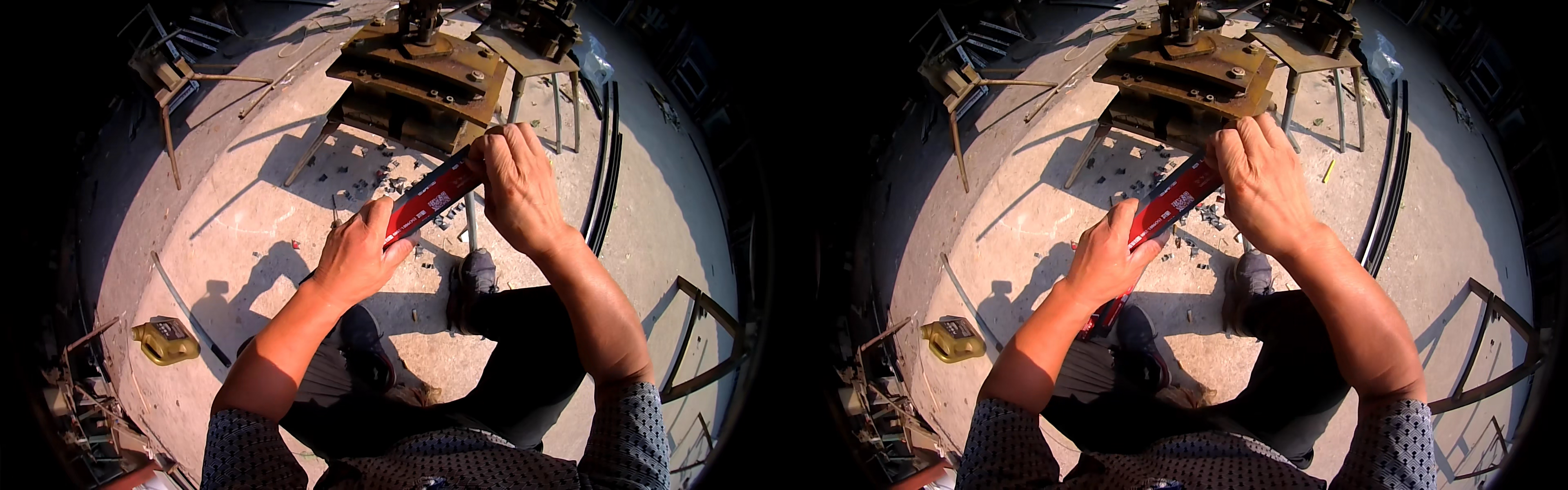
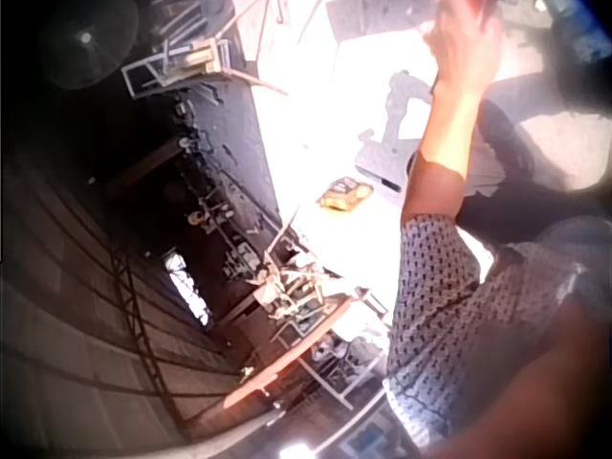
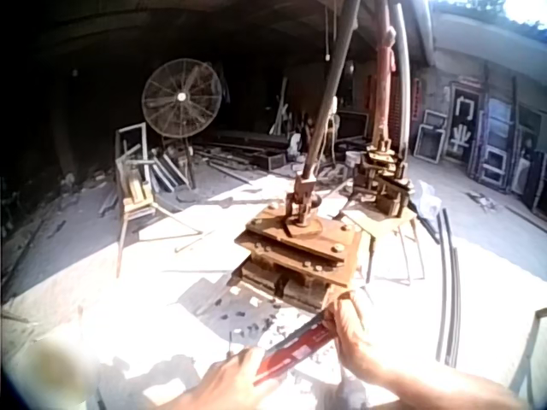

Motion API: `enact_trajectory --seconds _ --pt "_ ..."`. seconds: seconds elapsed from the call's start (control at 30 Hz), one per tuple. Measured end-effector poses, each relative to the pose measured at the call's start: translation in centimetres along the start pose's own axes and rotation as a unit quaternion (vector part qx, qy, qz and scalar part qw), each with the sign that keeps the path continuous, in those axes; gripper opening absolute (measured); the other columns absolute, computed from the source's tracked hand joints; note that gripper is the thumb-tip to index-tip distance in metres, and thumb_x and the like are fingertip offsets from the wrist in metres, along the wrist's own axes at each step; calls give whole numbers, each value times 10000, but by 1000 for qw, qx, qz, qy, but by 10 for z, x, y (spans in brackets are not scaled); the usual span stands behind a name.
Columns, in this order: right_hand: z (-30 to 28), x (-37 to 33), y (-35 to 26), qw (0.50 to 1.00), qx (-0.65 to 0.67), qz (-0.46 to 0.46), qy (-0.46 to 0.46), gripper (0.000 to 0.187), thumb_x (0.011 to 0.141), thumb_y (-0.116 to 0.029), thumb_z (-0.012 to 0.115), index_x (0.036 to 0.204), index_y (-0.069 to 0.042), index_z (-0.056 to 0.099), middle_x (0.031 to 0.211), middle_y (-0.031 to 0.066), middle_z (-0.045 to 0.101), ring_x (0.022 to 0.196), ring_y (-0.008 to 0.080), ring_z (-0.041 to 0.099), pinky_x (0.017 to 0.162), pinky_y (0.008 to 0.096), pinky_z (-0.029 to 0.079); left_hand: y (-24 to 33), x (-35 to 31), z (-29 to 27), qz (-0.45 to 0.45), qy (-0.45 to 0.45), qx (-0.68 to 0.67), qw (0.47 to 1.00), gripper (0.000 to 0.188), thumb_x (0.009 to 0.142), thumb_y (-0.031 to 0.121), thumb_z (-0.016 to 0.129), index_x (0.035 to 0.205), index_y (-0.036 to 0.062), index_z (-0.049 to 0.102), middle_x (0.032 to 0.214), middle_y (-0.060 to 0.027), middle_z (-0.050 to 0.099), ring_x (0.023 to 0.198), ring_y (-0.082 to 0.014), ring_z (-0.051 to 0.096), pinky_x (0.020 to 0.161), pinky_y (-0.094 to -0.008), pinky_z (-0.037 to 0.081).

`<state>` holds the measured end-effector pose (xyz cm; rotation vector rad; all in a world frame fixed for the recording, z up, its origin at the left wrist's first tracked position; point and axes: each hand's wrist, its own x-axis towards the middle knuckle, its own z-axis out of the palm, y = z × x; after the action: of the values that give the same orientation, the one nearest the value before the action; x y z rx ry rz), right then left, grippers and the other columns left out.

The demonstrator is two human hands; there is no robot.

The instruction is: The person sits on the floor and uses pliers to manipulate small metal pieces on a metal frame. They then open a red box and remove a metal rod, placing it on the frame.

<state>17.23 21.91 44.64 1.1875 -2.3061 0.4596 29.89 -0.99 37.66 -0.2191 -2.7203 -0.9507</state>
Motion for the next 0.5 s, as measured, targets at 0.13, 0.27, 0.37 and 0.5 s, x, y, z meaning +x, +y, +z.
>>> enact_trajectory --seconds 0.13,0.27,0.37,0.5 --pt "-3 -1 -2 999 -28 -32 12 252 801 68 686 1007 -30 579 952 130 581 890 335 583 763 442 507 6 1 -1 -29 -30 -17 999 581 925 236 792 1346 2 468 1083 -302 706 957 -528 701 809 -549 576" --pt "-4 -5 -4 998 -58 -23 -29 134 902 -46 638 1022 -30 581 971 151 592 924 339 600 786 455 522 12 1 -1 -44 -47 -4 998 561 948 237 766 1348 0 451 1144 -294 683 988 -521 700 837 -570 569" --pt "3 -6 -7 997 -62 -4 -34 121 911 -70 622 1005 -34 555 909 158 586 904 346 611 783 454 531 16 1 -1 -47 -42 16 998 546 957 228 753 1346 -4 448 1163 -289 673 997 -511 704 847 -573 569" --pt "6 -6 -17 999 -24 22 -33 128 903 -42 628 997 -26 543 898 173 591 868 366 616 780 472 526 14 2 2 -43 -12 45 998 568 957 267 767 1343 -19 462 1125 -302 699 977 -520 703 823 -555 576"
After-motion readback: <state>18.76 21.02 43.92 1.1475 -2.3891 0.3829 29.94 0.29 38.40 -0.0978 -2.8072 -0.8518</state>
